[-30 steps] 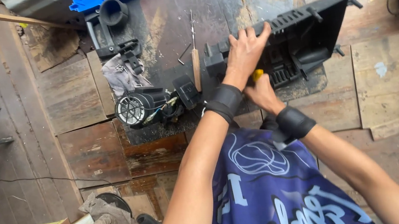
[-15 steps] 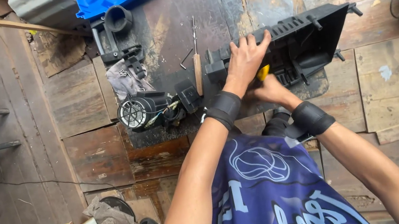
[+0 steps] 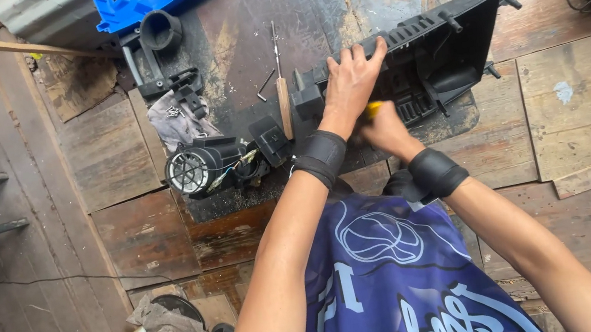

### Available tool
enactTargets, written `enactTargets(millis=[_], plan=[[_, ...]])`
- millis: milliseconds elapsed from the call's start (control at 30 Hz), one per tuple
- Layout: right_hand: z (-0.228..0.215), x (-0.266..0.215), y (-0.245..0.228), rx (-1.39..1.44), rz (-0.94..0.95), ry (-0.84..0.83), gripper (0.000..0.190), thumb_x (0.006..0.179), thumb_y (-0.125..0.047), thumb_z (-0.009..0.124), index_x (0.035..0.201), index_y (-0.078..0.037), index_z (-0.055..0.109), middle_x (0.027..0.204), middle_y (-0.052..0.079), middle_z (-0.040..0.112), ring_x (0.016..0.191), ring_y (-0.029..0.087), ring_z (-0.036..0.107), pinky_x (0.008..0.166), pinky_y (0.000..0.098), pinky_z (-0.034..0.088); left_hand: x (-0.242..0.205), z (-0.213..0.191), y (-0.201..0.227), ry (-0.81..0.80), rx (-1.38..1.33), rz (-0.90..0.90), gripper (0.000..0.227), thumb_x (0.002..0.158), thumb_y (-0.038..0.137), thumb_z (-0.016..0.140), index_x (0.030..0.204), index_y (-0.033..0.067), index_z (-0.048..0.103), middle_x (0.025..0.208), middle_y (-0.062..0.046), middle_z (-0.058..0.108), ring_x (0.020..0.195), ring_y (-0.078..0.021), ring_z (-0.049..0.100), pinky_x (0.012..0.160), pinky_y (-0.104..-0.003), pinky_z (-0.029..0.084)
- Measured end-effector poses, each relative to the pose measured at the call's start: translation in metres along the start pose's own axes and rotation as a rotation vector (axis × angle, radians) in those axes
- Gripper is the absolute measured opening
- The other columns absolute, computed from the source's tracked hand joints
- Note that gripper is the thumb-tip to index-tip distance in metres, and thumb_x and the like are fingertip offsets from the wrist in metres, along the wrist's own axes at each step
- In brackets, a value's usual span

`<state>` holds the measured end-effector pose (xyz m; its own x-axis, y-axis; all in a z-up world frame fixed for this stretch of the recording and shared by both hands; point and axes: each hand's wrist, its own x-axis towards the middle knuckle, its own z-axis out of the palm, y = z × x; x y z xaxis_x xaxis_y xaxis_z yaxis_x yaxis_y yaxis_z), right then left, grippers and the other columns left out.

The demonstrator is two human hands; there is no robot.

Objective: The recorder is disassembling and inspecting the internal components of a high-pressure washer unit on a wooden workbench.

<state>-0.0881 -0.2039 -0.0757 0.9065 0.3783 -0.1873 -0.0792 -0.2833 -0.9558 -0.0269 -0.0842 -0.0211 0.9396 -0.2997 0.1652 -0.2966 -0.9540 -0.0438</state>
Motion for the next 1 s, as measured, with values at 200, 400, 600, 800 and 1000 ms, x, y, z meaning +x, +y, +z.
enactTargets(millis=[200, 400, 600, 800, 1000], plan=[[0.015, -0.008, -0.059, -0.248, -0.064, -0.188, 0.029, 0.082, -0.016, 0.074, 0.093, 0.01, 0.068, 0.084, 0.031, 0.07, 0.082, 0.046, 0.07, 0.07, 0.0488, 0.055, -0.001, 0.001, 0.003, 0.062, 0.024, -0.021, 0.053, 0.09, 0.008, 0.063, 0.142, 0.0171, 0.051, 0.104, -0.014, 0.069, 0.093, -0.0276, 0.068, 0.08, -0.053, 0.059], [0.016, -0.013, -0.034, -0.254, -0.158, -0.188, 0.024, 0.084, -0.014, 0.071, 0.093, 0.008, 0.069, 0.086, 0.029, 0.071, 0.085, 0.044, 0.071, 0.073, 0.0481, 0.056, -0.001, 0.009, 0.008, 0.105, 0.056, -0.017, 0.049, 0.093, 0.009, 0.063, 0.141, 0.017, 0.052, 0.1, -0.015, 0.069, 0.091, -0.0281, 0.069, 0.076, -0.052, 0.059], [0.015, -0.013, -0.029, -0.304, -0.144, -0.223, 0.023, 0.085, -0.013, 0.07, 0.093, 0.008, 0.069, 0.084, 0.028, 0.072, 0.081, 0.042, 0.072, 0.073, 0.0461, 0.057, 0.002, 0.01, 0.009, 0.107, 0.062, -0.058, 0.047, 0.091, 0.011, 0.06, 0.137, 0.0189, 0.052, 0.103, -0.013, 0.069, 0.092, -0.027, 0.069, 0.076, -0.052, 0.059], [-0.031, -0.016, -0.031, -0.766, 0.199, -0.306, 0.029, 0.076, -0.013, 0.079, 0.09, 0.011, 0.071, 0.084, 0.033, 0.071, 0.081, 0.042, 0.074, 0.073, 0.0457, 0.061, 0.003, 0.015, 0.013, 0.109, 0.026, -0.08, 0.044, 0.091, 0.013, 0.059, 0.134, 0.0207, 0.053, 0.103, -0.012, 0.07, 0.091, -0.0267, 0.069, 0.076, -0.053, 0.058], [-0.082, -0.046, -0.062, -0.47, 0.19, -0.207, 0.03, 0.077, -0.015, 0.079, 0.105, -0.002, 0.078, 0.086, 0.019, 0.077, 0.081, 0.029, 0.077, 0.075, 0.039, 0.059, 0.005, 0.017, 0.005, 0.082, -0.02, -0.081, 0.045, 0.093, 0.01, 0.06, 0.136, 0.0201, 0.052, 0.104, -0.011, 0.069, 0.094, -0.0277, 0.069, 0.076, -0.052, 0.057]])
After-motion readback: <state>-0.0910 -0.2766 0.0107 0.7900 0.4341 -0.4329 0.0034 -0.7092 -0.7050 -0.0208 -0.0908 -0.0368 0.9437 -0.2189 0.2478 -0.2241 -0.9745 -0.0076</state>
